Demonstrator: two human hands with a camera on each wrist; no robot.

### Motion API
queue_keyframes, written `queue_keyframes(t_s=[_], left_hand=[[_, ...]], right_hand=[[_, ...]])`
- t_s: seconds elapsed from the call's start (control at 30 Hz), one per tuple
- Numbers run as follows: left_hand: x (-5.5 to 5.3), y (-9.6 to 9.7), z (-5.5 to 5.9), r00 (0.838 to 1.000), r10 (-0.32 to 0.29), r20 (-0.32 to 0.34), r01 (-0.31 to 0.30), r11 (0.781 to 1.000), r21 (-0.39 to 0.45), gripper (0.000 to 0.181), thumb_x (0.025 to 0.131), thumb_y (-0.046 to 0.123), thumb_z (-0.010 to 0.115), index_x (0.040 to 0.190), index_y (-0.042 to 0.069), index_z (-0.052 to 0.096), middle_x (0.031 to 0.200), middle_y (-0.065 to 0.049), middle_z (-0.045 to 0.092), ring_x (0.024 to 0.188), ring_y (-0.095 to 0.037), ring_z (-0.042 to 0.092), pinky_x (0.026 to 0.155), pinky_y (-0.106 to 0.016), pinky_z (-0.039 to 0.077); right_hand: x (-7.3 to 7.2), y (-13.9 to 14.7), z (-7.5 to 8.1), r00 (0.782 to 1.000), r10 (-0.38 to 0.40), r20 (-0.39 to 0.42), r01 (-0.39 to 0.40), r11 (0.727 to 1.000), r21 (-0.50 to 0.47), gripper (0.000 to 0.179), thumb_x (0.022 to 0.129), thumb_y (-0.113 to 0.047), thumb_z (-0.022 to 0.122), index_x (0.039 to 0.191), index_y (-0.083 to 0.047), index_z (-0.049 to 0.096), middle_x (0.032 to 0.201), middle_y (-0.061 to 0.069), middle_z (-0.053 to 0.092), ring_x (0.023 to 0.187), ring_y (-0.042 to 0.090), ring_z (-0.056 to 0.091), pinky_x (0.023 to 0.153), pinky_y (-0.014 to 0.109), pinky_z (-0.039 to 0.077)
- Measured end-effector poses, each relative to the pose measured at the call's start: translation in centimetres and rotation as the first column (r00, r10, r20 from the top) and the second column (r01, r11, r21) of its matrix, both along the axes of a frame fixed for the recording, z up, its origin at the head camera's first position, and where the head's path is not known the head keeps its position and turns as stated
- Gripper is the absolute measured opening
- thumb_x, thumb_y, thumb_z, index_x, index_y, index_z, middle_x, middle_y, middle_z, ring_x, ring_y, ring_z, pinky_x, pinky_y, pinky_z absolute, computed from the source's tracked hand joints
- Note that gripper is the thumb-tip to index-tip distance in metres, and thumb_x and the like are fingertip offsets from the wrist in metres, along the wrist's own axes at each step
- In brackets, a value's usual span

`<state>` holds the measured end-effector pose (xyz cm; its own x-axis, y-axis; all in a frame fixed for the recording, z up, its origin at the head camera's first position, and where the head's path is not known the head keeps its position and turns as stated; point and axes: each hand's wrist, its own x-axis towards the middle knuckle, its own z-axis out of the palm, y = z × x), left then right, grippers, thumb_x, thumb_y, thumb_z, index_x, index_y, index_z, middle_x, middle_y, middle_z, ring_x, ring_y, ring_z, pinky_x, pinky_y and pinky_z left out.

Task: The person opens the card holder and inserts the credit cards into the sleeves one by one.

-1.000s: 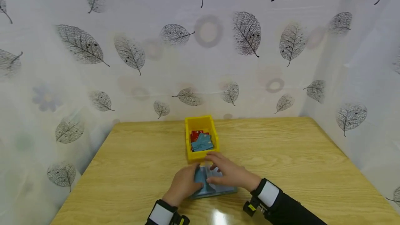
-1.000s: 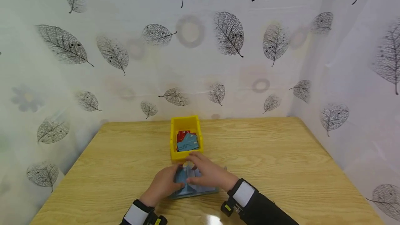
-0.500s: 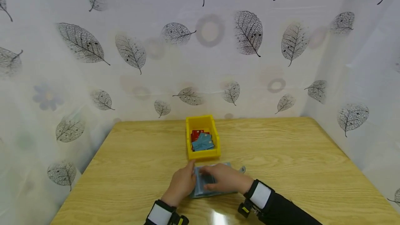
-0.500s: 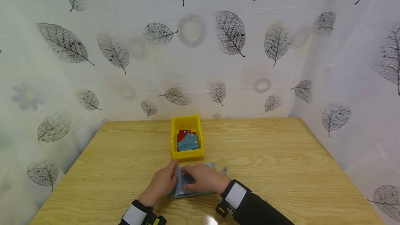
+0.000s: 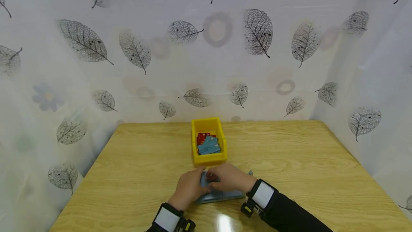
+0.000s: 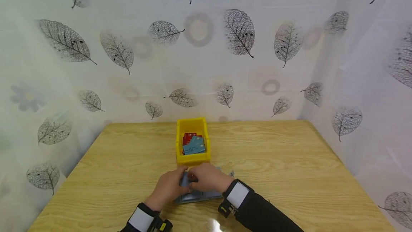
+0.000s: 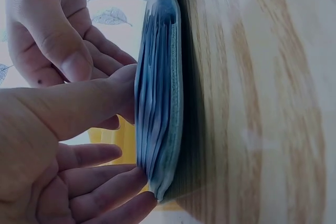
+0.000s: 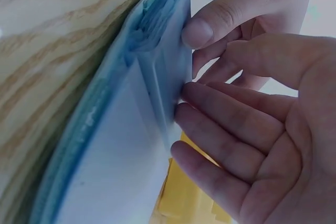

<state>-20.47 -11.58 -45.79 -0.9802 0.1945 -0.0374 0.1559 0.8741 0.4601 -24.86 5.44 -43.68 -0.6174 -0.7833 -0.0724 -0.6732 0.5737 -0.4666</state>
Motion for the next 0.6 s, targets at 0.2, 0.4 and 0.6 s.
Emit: queue_keyframes(t_s=[0.2, 0.4, 0.6], left_hand=[[-0.2, 0.1, -0.1, 0.999, 0.002, -0.033, -0.003, 0.999, -0.044, 0.064, 0.069, 0.031, 0.088, 0.120, 0.004, 0.061, 0.109, -0.012, 0.069, 0.095, -0.027, 0.065, 0.083, -0.045, 0.050], [-0.1, -0.1, -0.2, 0.996, 0.005, -0.094, -0.010, 0.999, -0.053, 0.065, 0.064, 0.034, 0.090, 0.116, 0.005, 0.063, 0.103, -0.010, 0.070, 0.089, -0.025, 0.066, 0.077, -0.042, 0.050], [-0.1, -0.2, -0.4, 0.996, 0.013, -0.090, -0.017, 0.999, -0.040, 0.070, 0.064, 0.038, 0.090, 0.121, 0.007, 0.063, 0.104, -0.008, 0.071, 0.089, -0.026, 0.066, 0.077, -0.042, 0.050]], right_hand=[[-0.2, -0.3, 0.3, 1.000, -0.013, 0.005, 0.013, 1.000, 0.008, 0.020, 0.089, -0.020, 0.069, 0.107, -0.012, 0.071, 0.099, -0.005, 0.072, 0.087, 0.002, 0.065, 0.075, 0.022, 0.051], [-0.7, -0.8, 1.0, 1.000, 0.001, 0.013, -0.002, 0.999, 0.037, 0.022, 0.092, -0.018, 0.066, 0.112, -0.010, 0.069, 0.100, -0.001, 0.072, 0.088, 0.006, 0.065, 0.074, 0.024, 0.051], [-2.0, -1.6, 1.6, 0.989, -0.023, -0.143, 0.020, 1.000, -0.020, 0.017, 0.093, -0.014, 0.063, 0.107, -0.007, 0.070, 0.095, 0.003, 0.071, 0.080, 0.011, 0.064, 0.070, 0.026, 0.052]])
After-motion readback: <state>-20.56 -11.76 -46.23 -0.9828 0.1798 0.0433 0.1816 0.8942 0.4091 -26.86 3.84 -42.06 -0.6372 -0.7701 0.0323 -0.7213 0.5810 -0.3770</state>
